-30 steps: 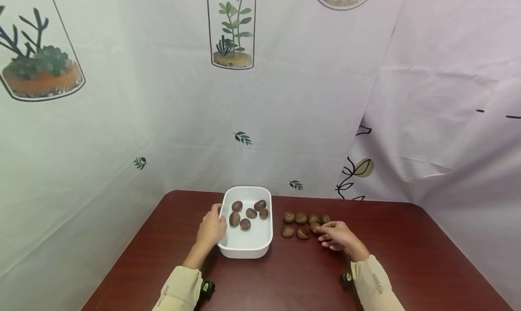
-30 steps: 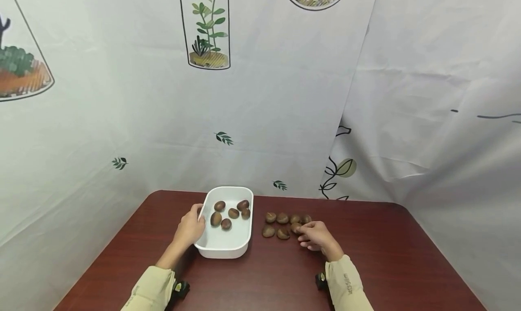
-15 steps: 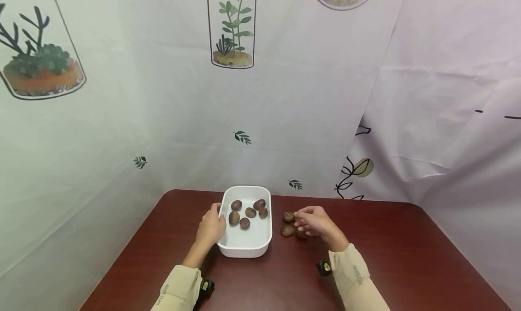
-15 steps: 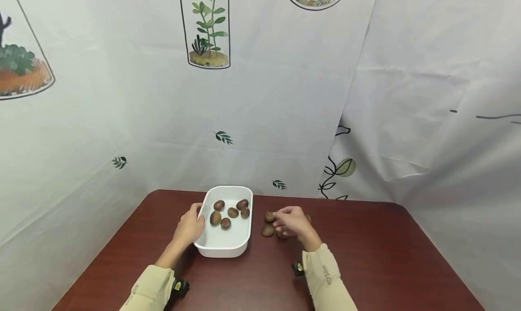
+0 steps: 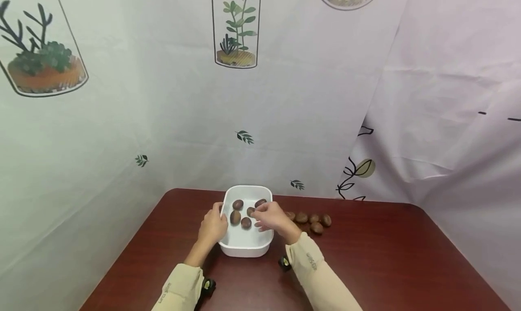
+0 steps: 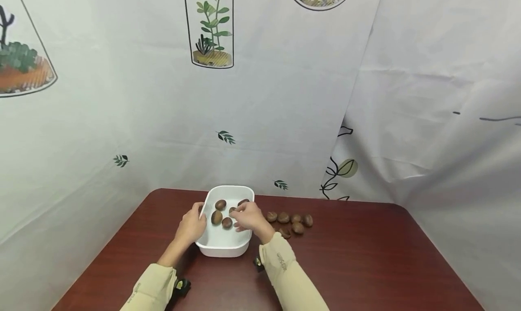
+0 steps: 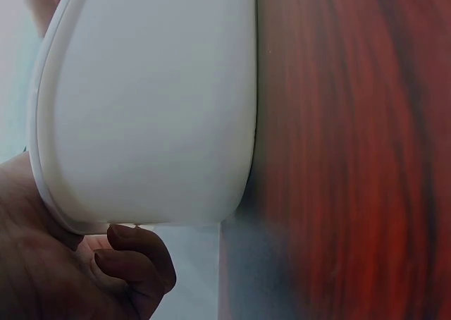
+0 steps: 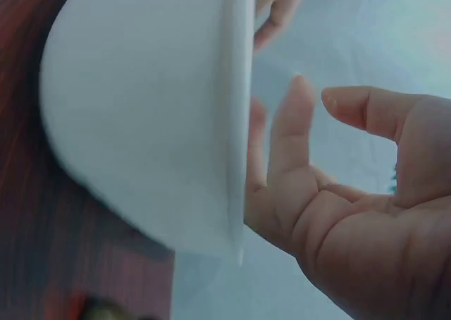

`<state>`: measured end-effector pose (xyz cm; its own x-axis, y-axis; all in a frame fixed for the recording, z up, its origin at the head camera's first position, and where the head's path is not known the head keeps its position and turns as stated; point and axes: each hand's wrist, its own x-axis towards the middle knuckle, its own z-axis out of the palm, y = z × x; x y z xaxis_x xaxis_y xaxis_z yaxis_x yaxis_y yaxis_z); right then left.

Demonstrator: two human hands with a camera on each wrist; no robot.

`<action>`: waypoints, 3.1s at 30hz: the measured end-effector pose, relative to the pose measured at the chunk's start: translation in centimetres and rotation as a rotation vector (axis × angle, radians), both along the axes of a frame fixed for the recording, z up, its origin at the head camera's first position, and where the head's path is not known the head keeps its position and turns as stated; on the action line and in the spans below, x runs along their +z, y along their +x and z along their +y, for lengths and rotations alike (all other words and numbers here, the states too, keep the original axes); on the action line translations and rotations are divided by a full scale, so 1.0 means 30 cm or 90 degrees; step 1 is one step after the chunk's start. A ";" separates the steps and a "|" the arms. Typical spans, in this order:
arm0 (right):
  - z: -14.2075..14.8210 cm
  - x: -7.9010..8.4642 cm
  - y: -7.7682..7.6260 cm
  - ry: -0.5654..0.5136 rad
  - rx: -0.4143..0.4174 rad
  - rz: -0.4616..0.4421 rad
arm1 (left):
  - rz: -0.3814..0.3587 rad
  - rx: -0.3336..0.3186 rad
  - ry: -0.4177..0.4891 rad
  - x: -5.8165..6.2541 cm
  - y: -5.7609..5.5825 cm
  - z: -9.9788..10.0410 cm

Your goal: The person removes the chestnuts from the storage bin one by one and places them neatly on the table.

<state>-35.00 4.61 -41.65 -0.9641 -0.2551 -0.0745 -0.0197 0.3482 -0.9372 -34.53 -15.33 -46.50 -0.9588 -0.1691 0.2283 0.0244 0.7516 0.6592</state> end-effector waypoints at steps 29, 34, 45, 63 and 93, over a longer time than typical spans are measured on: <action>-0.141 -0.167 -0.055 0.093 -0.113 0.058 | -0.002 0.005 0.005 -0.009 -0.002 0.006; -0.148 -0.174 -0.059 0.094 -0.120 0.051 | 0.000 0.002 -0.002 -0.010 0.003 0.003; -0.151 -0.165 -0.058 0.108 -0.099 0.025 | 0.006 -0.001 0.001 -0.003 -0.002 0.002; -0.113 -0.128 -0.050 0.000 -0.019 0.040 | 0.000 0.003 -0.003 -0.012 -0.003 0.007; 0.442 -0.047 -0.002 -0.069 -0.060 -0.036 | -0.003 0.001 -0.002 -0.009 -0.007 0.000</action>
<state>-35.07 17.88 -43.06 -0.9791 -0.1734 -0.1064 0.0622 0.2429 -0.9680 -34.73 -15.33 -46.77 -0.9598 -0.1695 0.2237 0.0199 0.7539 0.6567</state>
